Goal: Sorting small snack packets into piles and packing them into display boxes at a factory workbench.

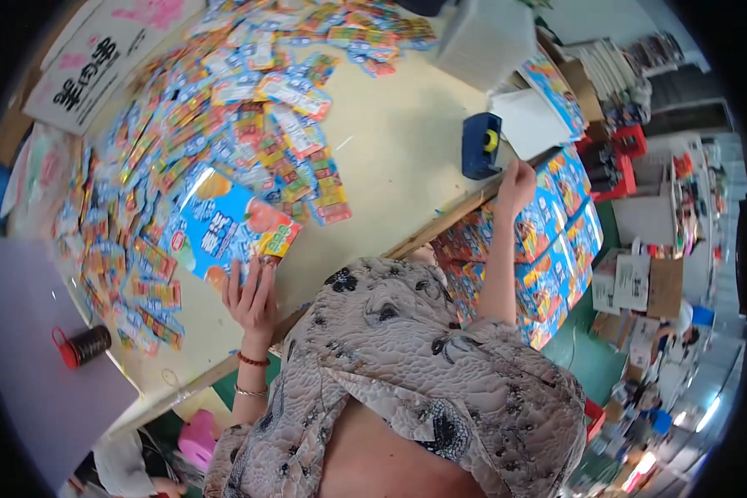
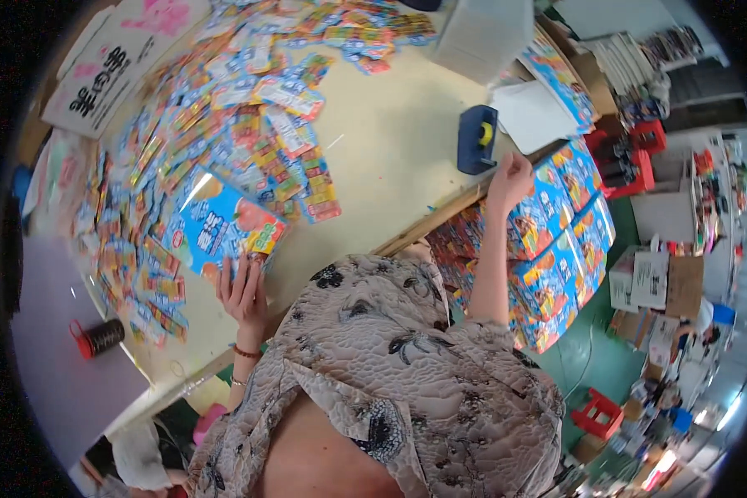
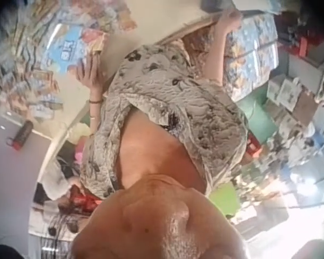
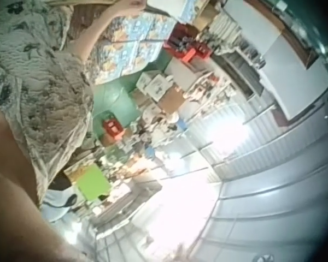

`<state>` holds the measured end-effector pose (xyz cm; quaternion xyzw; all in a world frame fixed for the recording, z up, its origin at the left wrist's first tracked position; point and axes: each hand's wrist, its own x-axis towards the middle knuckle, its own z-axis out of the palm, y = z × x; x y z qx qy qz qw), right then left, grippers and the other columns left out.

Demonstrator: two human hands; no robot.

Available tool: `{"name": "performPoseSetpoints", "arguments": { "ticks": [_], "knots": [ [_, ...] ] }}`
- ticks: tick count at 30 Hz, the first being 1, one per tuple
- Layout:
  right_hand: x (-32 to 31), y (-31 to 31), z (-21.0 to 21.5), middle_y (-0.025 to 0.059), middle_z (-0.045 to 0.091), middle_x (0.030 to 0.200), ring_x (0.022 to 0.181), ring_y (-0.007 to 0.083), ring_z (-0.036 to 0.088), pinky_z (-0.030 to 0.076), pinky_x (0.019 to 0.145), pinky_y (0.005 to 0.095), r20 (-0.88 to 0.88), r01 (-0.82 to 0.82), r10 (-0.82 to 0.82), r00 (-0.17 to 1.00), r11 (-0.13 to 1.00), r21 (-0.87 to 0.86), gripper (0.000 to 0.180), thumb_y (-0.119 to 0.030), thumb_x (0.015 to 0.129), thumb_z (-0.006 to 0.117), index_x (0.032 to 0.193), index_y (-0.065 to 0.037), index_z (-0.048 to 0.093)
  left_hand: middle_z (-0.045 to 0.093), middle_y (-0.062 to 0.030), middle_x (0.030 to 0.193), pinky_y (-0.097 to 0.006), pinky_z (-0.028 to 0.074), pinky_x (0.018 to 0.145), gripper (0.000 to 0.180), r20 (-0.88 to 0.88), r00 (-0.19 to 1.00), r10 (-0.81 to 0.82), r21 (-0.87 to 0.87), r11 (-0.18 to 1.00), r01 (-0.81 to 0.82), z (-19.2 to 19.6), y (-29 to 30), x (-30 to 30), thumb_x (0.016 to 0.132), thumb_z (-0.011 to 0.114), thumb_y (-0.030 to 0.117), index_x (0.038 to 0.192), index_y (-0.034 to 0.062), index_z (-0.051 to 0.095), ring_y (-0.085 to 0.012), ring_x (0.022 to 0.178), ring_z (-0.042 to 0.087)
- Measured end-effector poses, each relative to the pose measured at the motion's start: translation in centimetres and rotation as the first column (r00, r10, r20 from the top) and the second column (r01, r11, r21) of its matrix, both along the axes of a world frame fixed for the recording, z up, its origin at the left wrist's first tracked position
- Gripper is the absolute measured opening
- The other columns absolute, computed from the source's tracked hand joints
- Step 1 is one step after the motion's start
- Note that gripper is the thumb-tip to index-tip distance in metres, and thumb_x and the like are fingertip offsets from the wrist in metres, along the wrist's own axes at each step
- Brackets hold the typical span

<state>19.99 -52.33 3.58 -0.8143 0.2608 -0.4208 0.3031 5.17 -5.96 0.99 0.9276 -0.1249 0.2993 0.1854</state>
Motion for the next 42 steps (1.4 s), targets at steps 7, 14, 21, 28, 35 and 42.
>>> {"name": "performPoseSetpoints", "arguments": {
  "ticks": [7, 14, 21, 28, 35, 42],
  "knots": [
    [1.3, -3.6, 0.3, 0.0025, 0.058, 0.065, 0.062, 0.0093, 0.047, 0.038, 0.058, 0.0289, -0.355, -0.218, 0.378, 0.855, 0.883, 0.416, 0.041, -0.036, 0.085, 0.064, 0.086, 0.005, 0.068, 0.060, -0.0079, 0.126, -0.044, 0.033, 0.104, 0.035, 0.013, 1.000, -0.024, -0.007, 1.000, 0.024, -0.4, -0.1, 0.2, 0.081, 0.068, 0.004, 0.115, 0.0090, 0.064, -0.0344, 0.123, 0.048],
    [-2.7, 1.4, 3.5, 0.0010, 0.058, 0.065, 0.060, 0.0075, 0.049, 0.036, 0.055, 0.0236, -0.104, -0.208, 0.314, 0.944, 0.808, 0.551, 0.025, -0.022, 0.087, 0.064, 0.077, 0.000, 0.063, 0.059, -0.0083, 0.126, -0.044, 0.031, 0.104, 0.036, -0.020, 1.000, -0.005, -0.009, 1.000, 0.005, -0.5, -0.2, -0.2, 0.080, 0.069, 0.004, 0.116, 0.0094, 0.063, -0.0344, 0.125, 0.047],
    [-3.5, 2.1, -3.6, 0.0013, 0.054, 0.060, 0.048, 0.0094, 0.049, 0.032, 0.042, 0.0223, 0.142, -0.238, 0.229, 0.963, 0.477, 0.846, 0.020, -0.016, 0.088, 0.063, 0.074, -0.003, 0.056, 0.059, -0.0084, 0.127, -0.043, 0.031, 0.104, 0.035, -0.013, 1.000, -0.017, -0.021, 1.000, 0.017, -0.4, -0.3, -0.1, 0.080, 0.069, 0.004, 0.115, 0.0092, 0.064, -0.0342, 0.125, 0.047],
    [-1.9, 3.2, -4.6, 0.0050, 0.053, 0.057, 0.044, 0.0122, 0.048, 0.034, 0.039, 0.0256, 0.041, -0.113, 0.177, 0.983, 0.420, 0.901, 0.015, -0.010, 0.086, 0.062, 0.075, -0.001, 0.058, 0.061, -0.0063, 0.125, -0.041, 0.032, 0.104, 0.030, 0.022, 1.000, 0.018, -0.049, 0.999, -0.017, -0.4, -0.6, 0.3, 0.082, 0.067, 0.008, 0.111, 0.0128, 0.067, -0.0317, 0.123, 0.050],
    [-3.9, 14.2, 2.0, 0.0010, 0.053, 0.059, 0.043, 0.0084, 0.048, 0.036, 0.039, 0.0203, 0.087, -0.368, 0.804, 0.589, 0.171, 0.914, 0.012, -0.012, 0.089, 0.058, 0.089, -0.001, 0.061, 0.059, -0.0042, 0.123, -0.040, 0.035, 0.103, 0.037, -0.009, 0.999, 0.046, -0.067, 0.997, -0.046, 0.8, -0.6, -0.1, 0.077, 0.072, 0.006, 0.112, 0.0148, 0.066, -0.0300, 0.122, 0.050],
    [-6.0, 27.9, 4.9, 0.0034, 0.056, 0.057, 0.042, 0.0106, 0.054, 0.042, 0.038, 0.0214, 0.193, -0.147, 0.980, -0.051, -0.198, 0.969, 0.018, -0.018, 0.090, 0.061, 0.087, 0.000, 0.060, 0.059, -0.0043, 0.124, -0.038, 0.037, 0.097, 0.045, -0.154, 0.986, 0.063, -0.132, 0.988, -0.084, 1.5, -1.1, -0.2, 0.076, 0.072, 0.008, 0.119, 0.0086, 0.059, -0.0272, 0.122, 0.051]
  ]
}}
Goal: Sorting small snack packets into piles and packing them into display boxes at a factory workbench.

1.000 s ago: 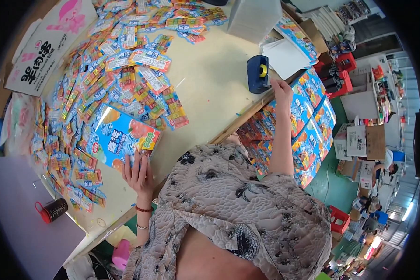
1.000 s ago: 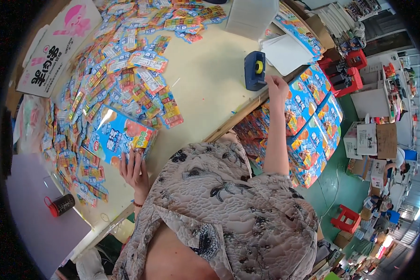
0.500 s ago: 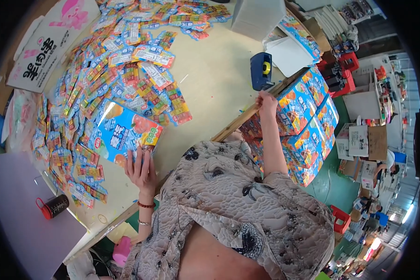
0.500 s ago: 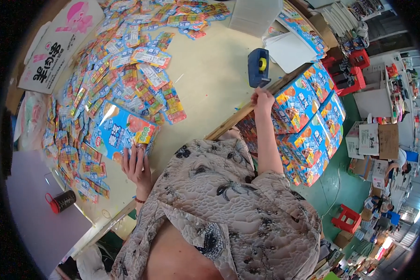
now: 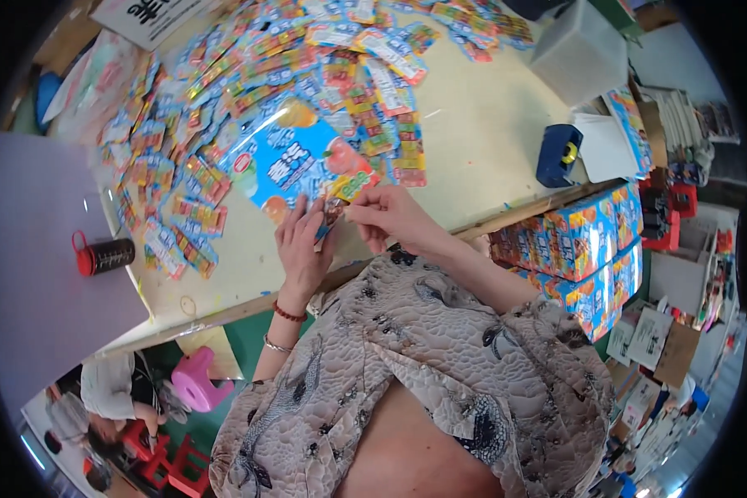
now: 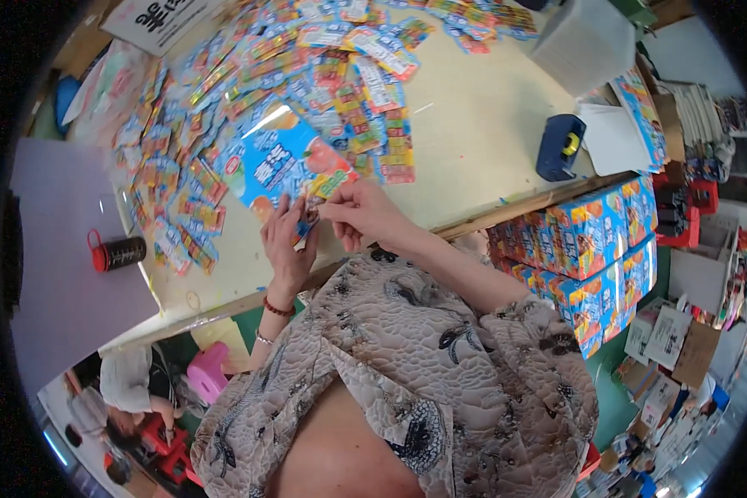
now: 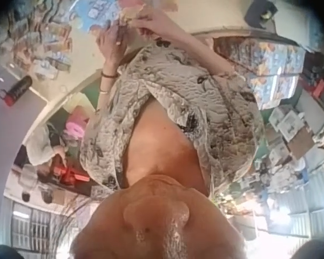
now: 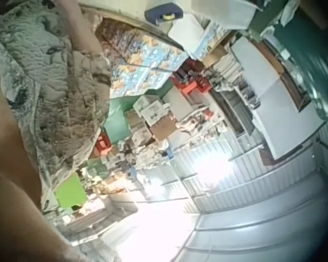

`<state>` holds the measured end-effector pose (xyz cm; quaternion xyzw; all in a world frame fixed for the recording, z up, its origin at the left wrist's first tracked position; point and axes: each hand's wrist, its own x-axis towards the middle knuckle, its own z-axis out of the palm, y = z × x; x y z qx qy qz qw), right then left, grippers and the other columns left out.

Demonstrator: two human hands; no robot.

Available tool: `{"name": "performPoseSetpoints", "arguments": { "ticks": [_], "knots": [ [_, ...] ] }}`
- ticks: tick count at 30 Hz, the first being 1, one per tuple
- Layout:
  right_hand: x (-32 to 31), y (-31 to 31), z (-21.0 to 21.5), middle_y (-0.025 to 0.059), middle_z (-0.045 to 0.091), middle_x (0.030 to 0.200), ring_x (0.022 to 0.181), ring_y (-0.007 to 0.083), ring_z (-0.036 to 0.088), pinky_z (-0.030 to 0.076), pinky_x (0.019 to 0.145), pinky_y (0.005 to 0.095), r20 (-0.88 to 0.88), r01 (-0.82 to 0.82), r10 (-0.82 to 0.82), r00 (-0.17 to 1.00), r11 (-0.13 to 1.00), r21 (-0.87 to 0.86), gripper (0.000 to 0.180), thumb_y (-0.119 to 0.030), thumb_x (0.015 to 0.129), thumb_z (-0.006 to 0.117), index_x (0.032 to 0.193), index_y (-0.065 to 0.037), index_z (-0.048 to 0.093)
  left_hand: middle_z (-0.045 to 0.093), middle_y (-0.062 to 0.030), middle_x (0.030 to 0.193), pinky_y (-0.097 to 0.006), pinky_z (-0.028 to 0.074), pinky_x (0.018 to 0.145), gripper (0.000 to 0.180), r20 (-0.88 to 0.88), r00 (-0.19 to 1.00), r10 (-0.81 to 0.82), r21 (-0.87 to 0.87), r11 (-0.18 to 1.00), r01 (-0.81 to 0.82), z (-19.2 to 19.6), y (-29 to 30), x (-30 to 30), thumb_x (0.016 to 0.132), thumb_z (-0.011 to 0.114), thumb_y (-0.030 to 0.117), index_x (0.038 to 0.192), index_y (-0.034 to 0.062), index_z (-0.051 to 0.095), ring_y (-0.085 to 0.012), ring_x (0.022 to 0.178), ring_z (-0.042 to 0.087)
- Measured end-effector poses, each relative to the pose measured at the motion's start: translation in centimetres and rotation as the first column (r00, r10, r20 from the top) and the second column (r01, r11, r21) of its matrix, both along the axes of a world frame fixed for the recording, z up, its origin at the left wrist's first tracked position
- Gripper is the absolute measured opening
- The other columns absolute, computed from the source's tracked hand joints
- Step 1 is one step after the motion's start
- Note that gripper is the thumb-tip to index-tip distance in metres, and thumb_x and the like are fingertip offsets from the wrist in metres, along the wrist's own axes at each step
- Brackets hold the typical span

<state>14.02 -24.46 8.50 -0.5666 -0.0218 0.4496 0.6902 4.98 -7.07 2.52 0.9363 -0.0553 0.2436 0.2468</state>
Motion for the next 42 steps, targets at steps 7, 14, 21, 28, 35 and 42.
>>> {"name": "performPoseSetpoints", "arguments": {
  "ticks": [7, 14, 21, 28, 35, 42],
  "knots": [
    [-1.6, 1.2, -1.9, 0.0046, 0.059, 0.061, 0.045, 0.0111, 0.057, 0.044, 0.040, 0.0218, 0.086, -0.020, 0.034, 0.996, 0.988, -0.153, 0.019, -0.017, 0.092, 0.058, 0.092, 0.001, 0.060, 0.054, -0.0040, 0.127, -0.036, 0.038, 0.093, 0.050, -0.041, 0.999, 0.006, 0.180, 0.984, 0.002, 0.7, 0.1, -0.1, 0.078, 0.070, 0.012, 0.127, 0.0165, 0.057, -0.0262, 0.121, 0.050],
    [-1.2, 0.4, -5.4, 0.0076, 0.065, 0.074, 0.058, 0.0128, 0.063, 0.050, 0.050, 0.0245, 0.034, -0.064, 0.067, 0.997, 0.996, -0.062, 0.019, -0.016, 0.091, 0.059, 0.094, 0.002, 0.062, 0.050, -0.0068, 0.131, -0.036, 0.037, 0.093, 0.056, -0.144, 0.990, -0.012, 0.039, 0.999, 0.017, 2.3, 0.4, -0.1, 0.077, 0.072, 0.022, 0.130, 0.0172, 0.055, -0.0260, 0.121, 0.050],
    [0.0, 0.7, -6.3, 0.0086, 0.067, 0.083, 0.064, 0.0145, 0.065, 0.053, 0.059, 0.0252, 0.074, -0.101, 0.108, 0.991, 0.991, -0.093, 0.021, -0.013, 0.092, 0.057, 0.104, 0.002, 0.064, 0.050, -0.0058, 0.132, -0.034, 0.036, 0.090, 0.058, -0.087, 0.986, 0.140, 0.121, 0.984, -0.129, 0.4, -0.8, 0.4, 0.075, 0.075, 0.030, 0.129, 0.0155, 0.056, -0.0240, 0.118, 0.052],
    [0.7, -2.2, -6.8, 0.0045, 0.062, 0.071, 0.055, 0.0108, 0.060, 0.049, 0.050, 0.0235, -0.101, -0.095, 0.079, 0.992, 0.982, -0.164, 0.025, -0.019, 0.093, 0.057, 0.104, 0.001, 0.064, 0.056, -0.0033, 0.125, -0.034, 0.036, 0.088, 0.051, 0.023, 0.988, 0.153, 0.178, 0.972, -0.154, 0.3, -1.0, 0.6, 0.076, 0.076, 0.025, 0.124, 0.0166, 0.061, -0.0222, 0.116, 0.053],
    [6.2, -1.7, -4.0, -0.0002, 0.057, 0.072, 0.058, 0.0067, 0.048, 0.041, 0.052, 0.0217, 0.452, 0.337, -0.236, 0.860, 0.929, -0.155, 0.032, -0.032, 0.098, 0.046, 0.113, -0.009, 0.064, 0.049, -0.0091, 0.135, -0.042, 0.025, 0.109, 0.055, -0.096, 0.987, 0.128, 0.139, 0.984, -0.114, 1.5, -1.4, 0.4, 0.079, 0.071, 0.017, 0.132, 0.0169, 0.054, -0.0288, 0.130, 0.039],
    [10.0, 4.1, -6.4, 0.0111, 0.066, 0.103, 0.095, 0.0192, 0.060, 0.046, 0.085, 0.0331, 0.676, -0.084, 0.251, 0.693, 0.959, -0.270, 0.063, -0.063, 0.083, 0.051, 0.106, -0.006, 0.064, 0.029, -0.0152, 0.149, -0.043, 0.015, 0.114, 0.070, -0.094, 0.940, 0.327, -0.703, 0.647, -0.295, 0.0, -0.3, 0.3, 0.092, 0.055, 0.026, 0.145, -0.0044, 0.020, -0.0286, 0.140, 0.021]
  ]
}}
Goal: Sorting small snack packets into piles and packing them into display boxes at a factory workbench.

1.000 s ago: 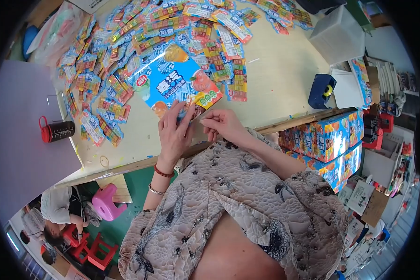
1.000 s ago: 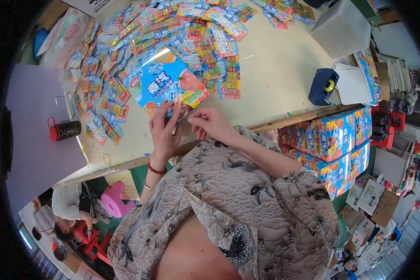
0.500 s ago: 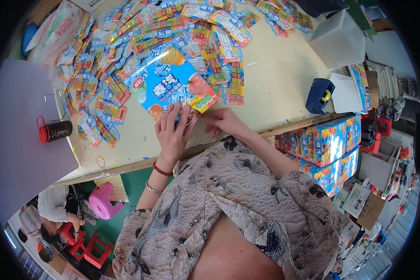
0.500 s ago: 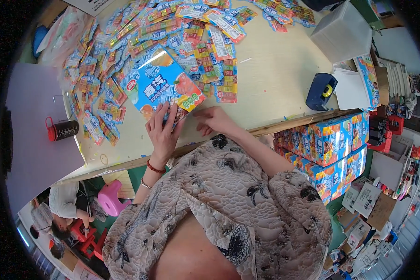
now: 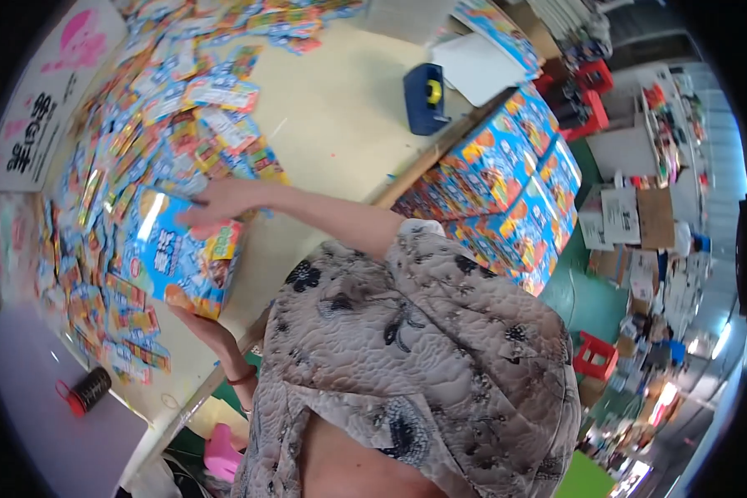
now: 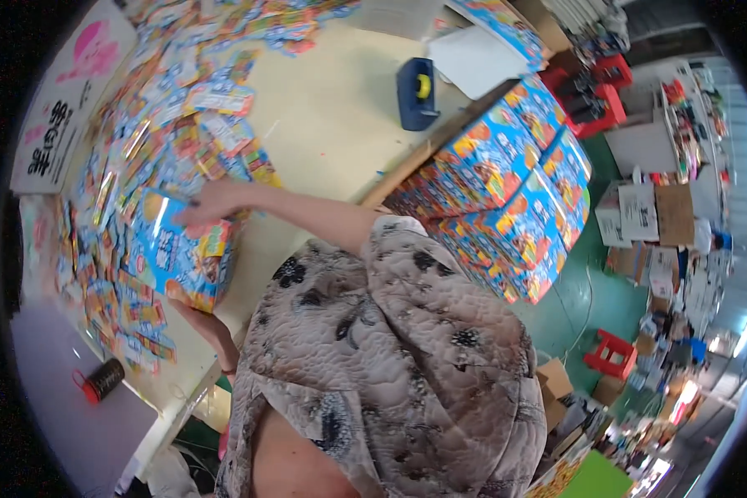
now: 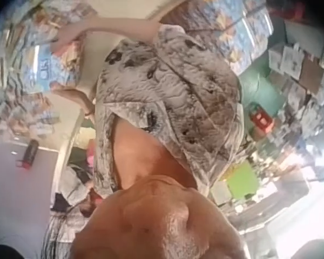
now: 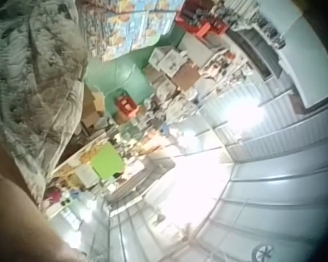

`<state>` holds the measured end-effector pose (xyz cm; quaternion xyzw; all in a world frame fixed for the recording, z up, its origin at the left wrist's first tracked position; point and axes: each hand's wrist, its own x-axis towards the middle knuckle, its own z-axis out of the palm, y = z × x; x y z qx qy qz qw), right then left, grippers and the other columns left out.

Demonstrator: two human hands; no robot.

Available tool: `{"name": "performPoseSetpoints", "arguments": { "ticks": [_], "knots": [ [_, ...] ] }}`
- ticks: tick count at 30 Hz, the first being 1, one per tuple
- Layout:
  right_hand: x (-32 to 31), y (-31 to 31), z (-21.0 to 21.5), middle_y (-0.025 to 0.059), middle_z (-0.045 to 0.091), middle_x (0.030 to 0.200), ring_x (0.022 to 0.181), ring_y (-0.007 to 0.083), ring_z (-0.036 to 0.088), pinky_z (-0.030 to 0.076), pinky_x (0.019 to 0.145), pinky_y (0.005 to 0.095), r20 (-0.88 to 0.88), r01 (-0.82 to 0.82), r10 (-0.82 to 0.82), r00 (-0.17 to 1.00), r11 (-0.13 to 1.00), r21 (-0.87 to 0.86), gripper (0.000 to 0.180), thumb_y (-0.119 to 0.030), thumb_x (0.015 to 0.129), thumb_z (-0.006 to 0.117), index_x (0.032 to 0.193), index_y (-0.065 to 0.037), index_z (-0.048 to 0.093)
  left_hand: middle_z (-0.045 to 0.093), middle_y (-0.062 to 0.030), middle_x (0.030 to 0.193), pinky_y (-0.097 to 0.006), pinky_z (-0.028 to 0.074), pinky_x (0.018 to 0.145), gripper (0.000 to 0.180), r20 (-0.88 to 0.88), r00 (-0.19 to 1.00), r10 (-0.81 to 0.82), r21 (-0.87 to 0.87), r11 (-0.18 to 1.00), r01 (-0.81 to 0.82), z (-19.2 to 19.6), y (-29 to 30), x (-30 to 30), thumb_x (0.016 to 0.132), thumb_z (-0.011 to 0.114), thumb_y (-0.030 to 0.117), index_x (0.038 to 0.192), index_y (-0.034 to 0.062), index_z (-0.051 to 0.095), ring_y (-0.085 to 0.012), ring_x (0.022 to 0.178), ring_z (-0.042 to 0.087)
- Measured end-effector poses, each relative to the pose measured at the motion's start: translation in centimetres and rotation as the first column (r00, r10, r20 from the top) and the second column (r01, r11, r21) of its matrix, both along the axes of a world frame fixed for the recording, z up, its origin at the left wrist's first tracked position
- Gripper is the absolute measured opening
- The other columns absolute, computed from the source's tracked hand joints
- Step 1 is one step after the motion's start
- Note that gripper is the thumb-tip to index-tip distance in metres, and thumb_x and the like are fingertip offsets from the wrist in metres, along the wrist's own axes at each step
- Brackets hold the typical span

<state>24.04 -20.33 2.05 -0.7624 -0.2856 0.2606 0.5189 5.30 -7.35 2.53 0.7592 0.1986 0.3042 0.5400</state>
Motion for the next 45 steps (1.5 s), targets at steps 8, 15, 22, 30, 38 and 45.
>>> {"name": "performPoseSetpoints", "arguments": {
  "ticks": [8, 15, 22, 30, 38, 45],
  "knots": [
    [-4.4, -8.0, 3.1, 0.0095, 0.055, 0.120, 0.102, 0.0165, 0.057, 0.047, 0.086, 0.0284, -0.422, 0.228, -0.082, 0.903, 0.924, 0.309, 0.083, -0.031, 0.080, 0.071, 0.146, -0.009, 0.026, 0.038, -0.0117, 0.141, -0.035, 0.033, 0.106, 0.054, -0.038, 0.954, -0.296, -0.212, 0.936, 0.282, 1.4, -1.8, 1.8, 0.098, 0.043, 0.026, 0.143, -0.0004, 0.027, -0.0217, 0.131, 0.036],
    [-13.4, -24.9, 8.9, 0.0001, 0.052, 0.084, 0.076, 0.0123, 0.056, 0.050, 0.066, 0.0279, -0.525, 0.878, -0.757, 0.388, 0.130, 0.461, 0.022, -0.009, 0.073, 0.065, 0.090, -0.012, 0.050, 0.031, -0.0159, 0.147, -0.040, 0.024, 0.111, 0.054, 0.261, 0.656, -0.708, 0.048, 0.688, 0.724, 9.9, -9.6, 5.1, 0.098, 0.040, 0.026, 0.143, -0.0014, 0.027, -0.0272, 0.136, 0.030],
    [-30.8, -49.9, 9.9, 0.0099, 0.060, 0.099, 0.087, 0.0261, 0.064, 0.058, 0.068, 0.0403, -0.206, 0.748, -0.978, 0.034, -0.111, 0.655, 0.016, -0.021, 0.090, 0.056, 0.097, -0.009, 0.049, 0.037, -0.0177, 0.145, -0.041, 0.031, 0.107, 0.054, -0.149, 0.578, -0.803, 0.465, 0.459, 0.757, 8.3, -6.8, 7.2, 0.086, 0.058, 0.003, 0.137, -0.0014, 0.040, -0.0317, 0.132, 0.038],
    [-40.5, -63.9, 9.2, -0.0004, 0.058, 0.088, 0.074, 0.0098, 0.060, 0.048, 0.048, 0.0236, -0.023, 0.795, -0.860, -0.510, -0.481, 0.371, 0.019, -0.021, 0.086, 0.065, 0.098, -0.010, 0.056, 0.041, -0.0111, 0.142, -0.036, 0.043, 0.100, 0.037, -0.150, 0.688, -0.710, 0.181, 0.665, 0.725, 6.0, -6.1, 8.2, 0.093, 0.052, 0.005, 0.130, 0.0037, 0.051, -0.0222, 0.129, 0.042],
    [-43.7, -72.4, 1.0, -0.0021, 0.064, 0.100, 0.093, 0.0115, 0.061, 0.049, 0.076, 0.0257, -0.421, 0.847, -0.815, -0.399, -0.503, 0.172, 0.020, -0.025, 0.085, 0.067, 0.100, -0.013, 0.060, 0.041, -0.0103, 0.141, -0.036, 0.043, 0.099, 0.037, -0.214, 0.674, -0.708, 0.204, 0.642, 0.739, 4.7, -9.0, 9.3, 0.094, 0.051, 0.006, 0.130, 0.0049, 0.052, -0.0208, 0.127, 0.044],
    [-38.5, -72.9, 2.6, -0.0020, 0.069, 0.088, 0.059, 0.0072, 0.063, 0.035, 0.032, 0.0156, -0.568, 0.879, -0.732, -0.377, -0.476, 0.029, 0.011, -0.026, 0.093, 0.056, 0.097, -0.018, 0.062, 0.043, -0.0097, 0.141, -0.035, 0.044, 0.097, 0.037, -0.321, 0.650, -0.689, 0.178, 0.630, 0.756, 4.2, -11.6, 8.8, 0.093, 0.053, 0.006, 0.130, 0.0052, 0.052, -0.0218, 0.127, 0.043]
  ]
}}
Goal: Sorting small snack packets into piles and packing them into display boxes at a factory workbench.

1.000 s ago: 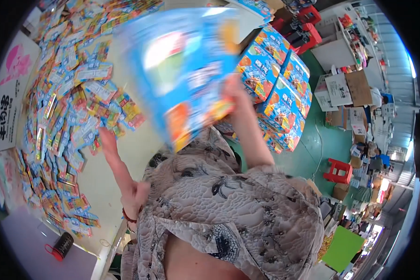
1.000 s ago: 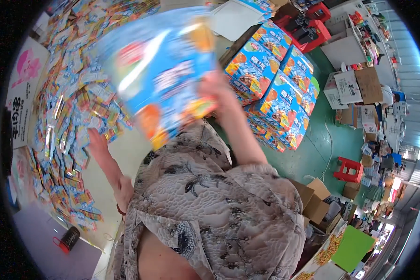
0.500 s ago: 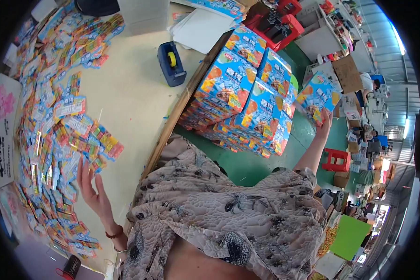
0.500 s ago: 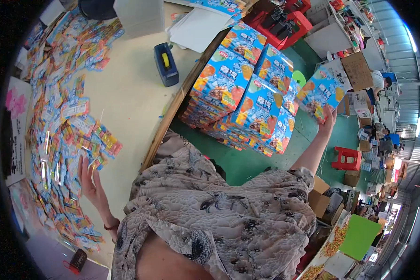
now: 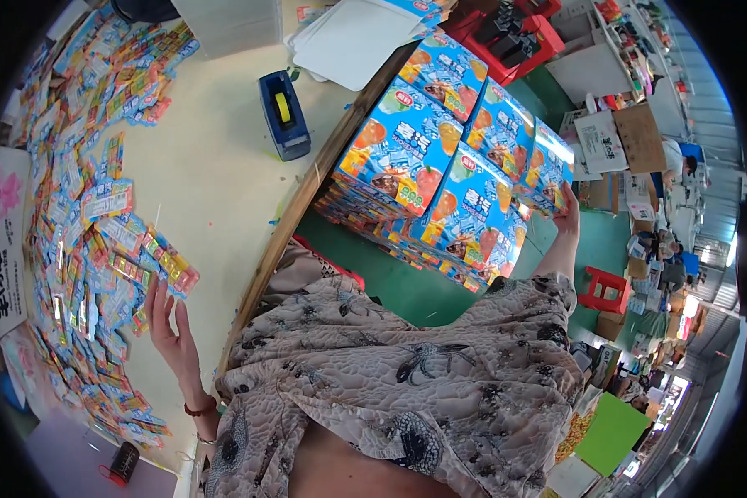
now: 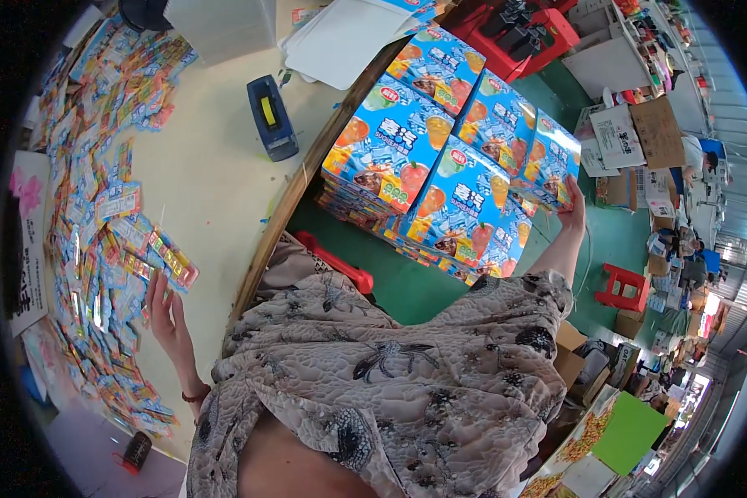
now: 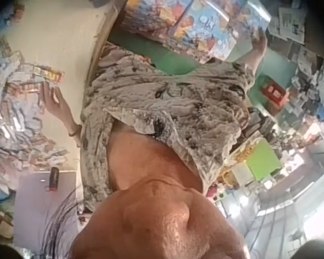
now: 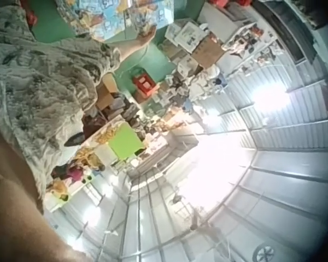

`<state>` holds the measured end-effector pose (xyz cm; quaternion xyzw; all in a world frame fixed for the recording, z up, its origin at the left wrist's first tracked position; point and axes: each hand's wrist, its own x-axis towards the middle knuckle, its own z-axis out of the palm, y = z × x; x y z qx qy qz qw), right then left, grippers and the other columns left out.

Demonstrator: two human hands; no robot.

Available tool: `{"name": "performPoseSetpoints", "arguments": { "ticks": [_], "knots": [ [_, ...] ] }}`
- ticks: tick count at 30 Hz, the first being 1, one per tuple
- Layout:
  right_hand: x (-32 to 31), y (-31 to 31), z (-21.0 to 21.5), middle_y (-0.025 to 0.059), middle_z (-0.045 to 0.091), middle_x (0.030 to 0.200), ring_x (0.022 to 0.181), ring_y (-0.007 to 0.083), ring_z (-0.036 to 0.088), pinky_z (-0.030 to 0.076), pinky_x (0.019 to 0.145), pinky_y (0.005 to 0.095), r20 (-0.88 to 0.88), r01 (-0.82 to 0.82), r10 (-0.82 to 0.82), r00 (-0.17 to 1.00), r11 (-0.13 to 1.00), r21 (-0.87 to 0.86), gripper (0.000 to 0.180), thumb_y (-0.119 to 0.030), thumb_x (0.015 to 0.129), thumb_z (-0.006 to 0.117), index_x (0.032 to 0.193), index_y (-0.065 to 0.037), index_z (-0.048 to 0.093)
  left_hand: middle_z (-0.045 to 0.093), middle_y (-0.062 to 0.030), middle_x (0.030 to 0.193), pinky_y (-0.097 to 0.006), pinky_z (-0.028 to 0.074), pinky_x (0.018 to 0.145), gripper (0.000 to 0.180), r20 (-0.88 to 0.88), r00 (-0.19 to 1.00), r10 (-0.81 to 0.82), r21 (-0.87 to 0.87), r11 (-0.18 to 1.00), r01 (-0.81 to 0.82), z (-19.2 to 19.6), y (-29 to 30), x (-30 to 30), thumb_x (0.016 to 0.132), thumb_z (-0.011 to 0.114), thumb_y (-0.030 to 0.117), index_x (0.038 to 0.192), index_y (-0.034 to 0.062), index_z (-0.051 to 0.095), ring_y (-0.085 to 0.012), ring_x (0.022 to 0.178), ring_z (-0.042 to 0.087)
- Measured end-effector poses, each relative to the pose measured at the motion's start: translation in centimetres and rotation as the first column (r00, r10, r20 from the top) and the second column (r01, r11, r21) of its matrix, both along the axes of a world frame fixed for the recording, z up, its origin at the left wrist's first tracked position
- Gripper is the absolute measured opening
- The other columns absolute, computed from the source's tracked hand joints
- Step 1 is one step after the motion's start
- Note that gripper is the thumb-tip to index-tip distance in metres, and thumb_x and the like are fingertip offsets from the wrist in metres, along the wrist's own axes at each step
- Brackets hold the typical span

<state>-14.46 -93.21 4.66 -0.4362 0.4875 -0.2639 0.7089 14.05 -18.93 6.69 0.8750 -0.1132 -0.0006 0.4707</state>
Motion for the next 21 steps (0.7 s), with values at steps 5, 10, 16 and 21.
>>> {"name": "performPoseSetpoints", "arguments": {
  "ticks": [5, 10, 16, 21],
  "knots": [
    [-2.3, 0.1, -2.6, 0.0017, 0.070, 0.092, 0.063, 0.0123, 0.065, 0.050, 0.043, 0.0250, -0.234, -0.321, 0.328, 0.915, 0.945, 0.067, 0.035, -0.041, 0.093, 0.053, 0.109, -0.011, 0.062, 0.042, -0.0097, 0.141, -0.033, 0.043, 0.097, 0.036, -0.014, 1.000, 0.009, 0.015, 1.000, -0.009, -0.8, -0.4, -0.4, 0.094, 0.052, 0.007, 0.129, 0.0035, 0.052, -0.0190, 0.127, 0.043],
    [-2.3, -0.6, -4.1, 0.0059, 0.069, 0.092, 0.062, 0.0106, 0.063, 0.049, 0.046, 0.0229, -0.392, -0.337, 0.259, 0.883, 0.931, -0.143, 0.037, -0.040, 0.094, 0.053, 0.108, -0.008, 0.062, 0.047, -0.0115, 0.137, -0.033, 0.045, 0.092, 0.037, -0.040, 0.998, 0.052, -0.057, 0.997, -0.055, -2.5, -0.1, -1.3, 0.088, 0.058, 0.004, 0.125, 0.0052, 0.056, -0.0234, 0.124, 0.047],
    [6.1, -6.1, 4.3, 0.0122, 0.067, 0.103, 0.094, 0.0199, 0.063, 0.049, 0.083, 0.0309, -0.295, -0.296, -0.494, 0.818, 0.079, -0.952, 0.037, -0.025, 0.089, 0.061, 0.114, 0.003, 0.061, 0.047, -0.0107, 0.136, -0.036, 0.043, 0.097, 0.039, 0.011, 1.000, -0.018, -0.016, 1.000, 0.018, -2.2, 0.8, -0.6, 0.088, 0.058, 0.002, 0.126, 0.0069, 0.056, -0.0261, 0.126, 0.045],
    [28.1, 9.1, 13.6, 0.0091, 0.068, 0.100, 0.088, 0.0129, 0.065, 0.049, 0.077, 0.0252, -0.349, -0.409, 0.246, 0.904, 0.267, -0.873, 0.031, -0.020, 0.093, 0.056, 0.117, -0.002, 0.061, 0.050, -0.0130, 0.134, -0.040, 0.036, 0.104, 0.042, 0.069, 0.997, 0.023, 0.065, 0.997, -0.028, -1.6, 2.7, -1.3, 0.087, 0.058, 0.002, 0.128, 0.0072, 0.054, -0.0313, 0.126, 0.045]
  ]
}}
